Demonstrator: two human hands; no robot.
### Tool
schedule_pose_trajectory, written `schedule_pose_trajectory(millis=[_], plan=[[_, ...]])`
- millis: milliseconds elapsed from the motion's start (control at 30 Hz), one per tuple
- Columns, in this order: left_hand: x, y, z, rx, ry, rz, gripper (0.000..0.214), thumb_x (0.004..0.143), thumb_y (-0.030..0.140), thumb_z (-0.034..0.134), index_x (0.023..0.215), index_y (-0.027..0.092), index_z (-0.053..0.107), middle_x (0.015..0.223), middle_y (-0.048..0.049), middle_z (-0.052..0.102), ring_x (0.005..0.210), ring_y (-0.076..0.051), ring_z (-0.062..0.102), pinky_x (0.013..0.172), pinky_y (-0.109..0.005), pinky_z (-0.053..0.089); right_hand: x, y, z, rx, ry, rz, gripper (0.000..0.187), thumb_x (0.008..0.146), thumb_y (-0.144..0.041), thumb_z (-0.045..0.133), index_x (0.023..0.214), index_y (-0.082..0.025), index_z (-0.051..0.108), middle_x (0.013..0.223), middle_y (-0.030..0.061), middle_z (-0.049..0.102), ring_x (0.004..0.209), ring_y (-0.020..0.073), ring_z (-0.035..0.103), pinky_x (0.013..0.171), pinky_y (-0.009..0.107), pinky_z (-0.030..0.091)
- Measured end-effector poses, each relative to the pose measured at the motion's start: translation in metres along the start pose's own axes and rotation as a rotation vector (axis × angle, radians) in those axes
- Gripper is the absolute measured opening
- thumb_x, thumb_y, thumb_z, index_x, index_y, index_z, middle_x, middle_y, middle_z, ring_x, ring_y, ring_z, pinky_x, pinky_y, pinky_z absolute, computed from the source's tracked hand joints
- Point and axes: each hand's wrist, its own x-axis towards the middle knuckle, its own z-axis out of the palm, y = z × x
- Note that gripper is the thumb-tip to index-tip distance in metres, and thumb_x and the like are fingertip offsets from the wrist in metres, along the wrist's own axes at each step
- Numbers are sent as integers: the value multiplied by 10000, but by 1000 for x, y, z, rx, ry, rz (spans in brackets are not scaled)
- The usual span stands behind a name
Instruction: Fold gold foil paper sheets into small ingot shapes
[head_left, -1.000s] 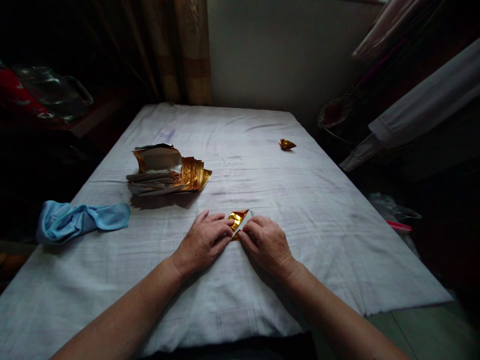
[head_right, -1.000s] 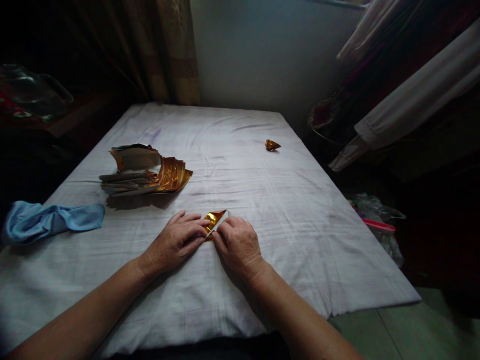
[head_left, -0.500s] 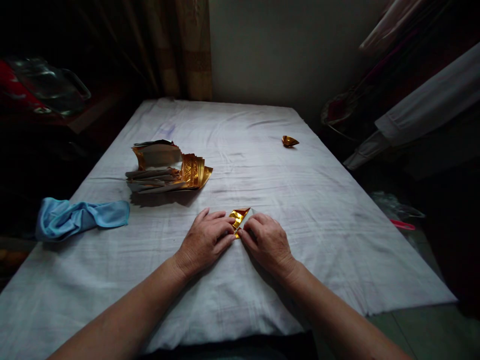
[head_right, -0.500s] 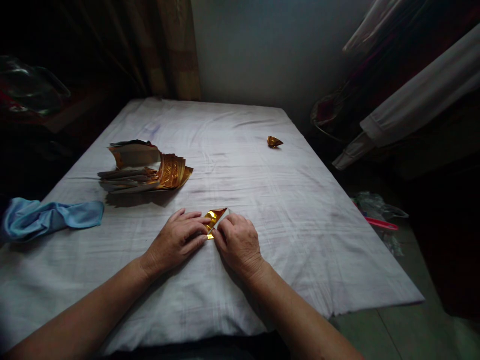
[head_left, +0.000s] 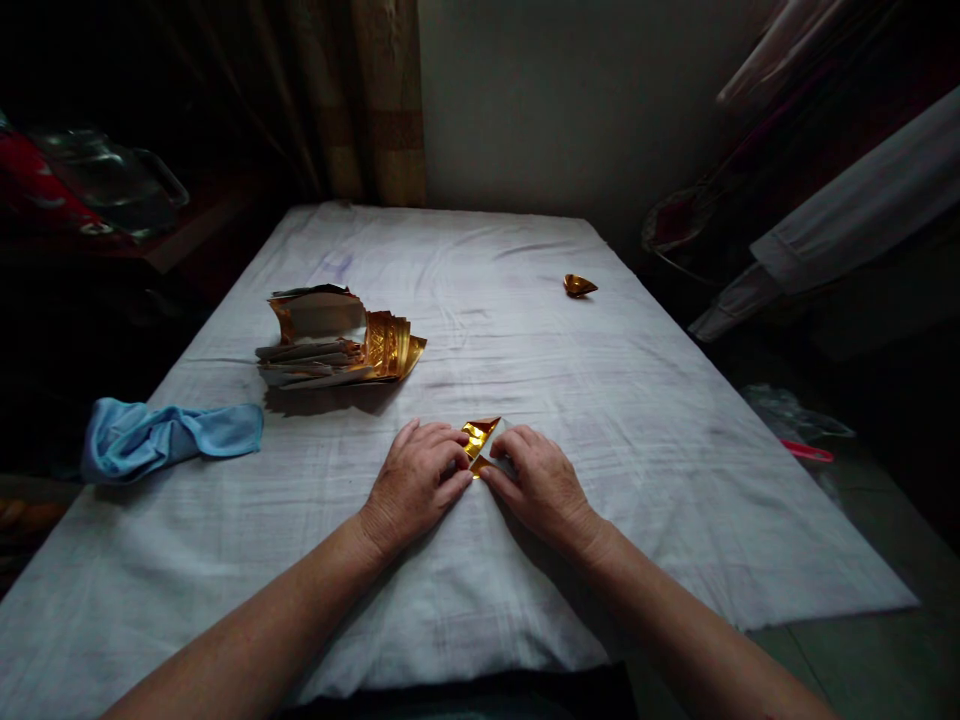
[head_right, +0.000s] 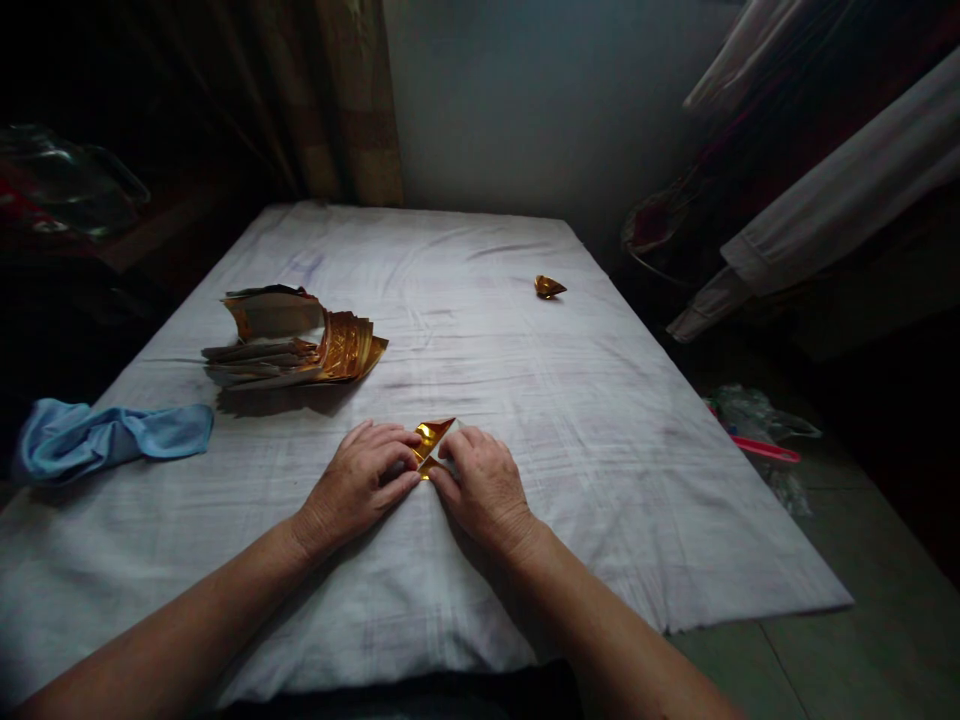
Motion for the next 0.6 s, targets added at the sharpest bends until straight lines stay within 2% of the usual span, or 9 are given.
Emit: schedule_pose_trajectory(millis=[133,300,433,600], plan=[[1,1,-1,-3,-8,-1,68,841,188,685,816,229,638,1145,-11,714,1142,-231,606,1124,-526,282,0,12,-4,68,-52,-57,66,847,-185,669,853,-218,611,895,30,617,814,184,583,725,296,452],[0,-2,1,33,38,46,34,864,207,663,852,239,664,1145,-26,701,1116,-233,601,1103,-516,320,-2,21,-10,89,-53,-268,126,943,-206,568,967,-234,688,977,52,635,838,158,597,739,273,472],[-2,-4,1,112,99,102,36,878,243,662,885,241,697,1066,-42,681,1025,-227,586,951,-414,436,1,18,-21,-108,-53,-477,176,972,-217,525,1056,-214,680,1012,73,658,832,169,575,731,297,448],[-3,-3,-3,271,106,206,156,932,297,621,808,232,689,824,-8,679,820,-201,552,824,-382,404,9,10,-23,-335,-51,-594,82,927,-167,597,917,-182,677,891,45,672,764,178,549,681,322,393]])
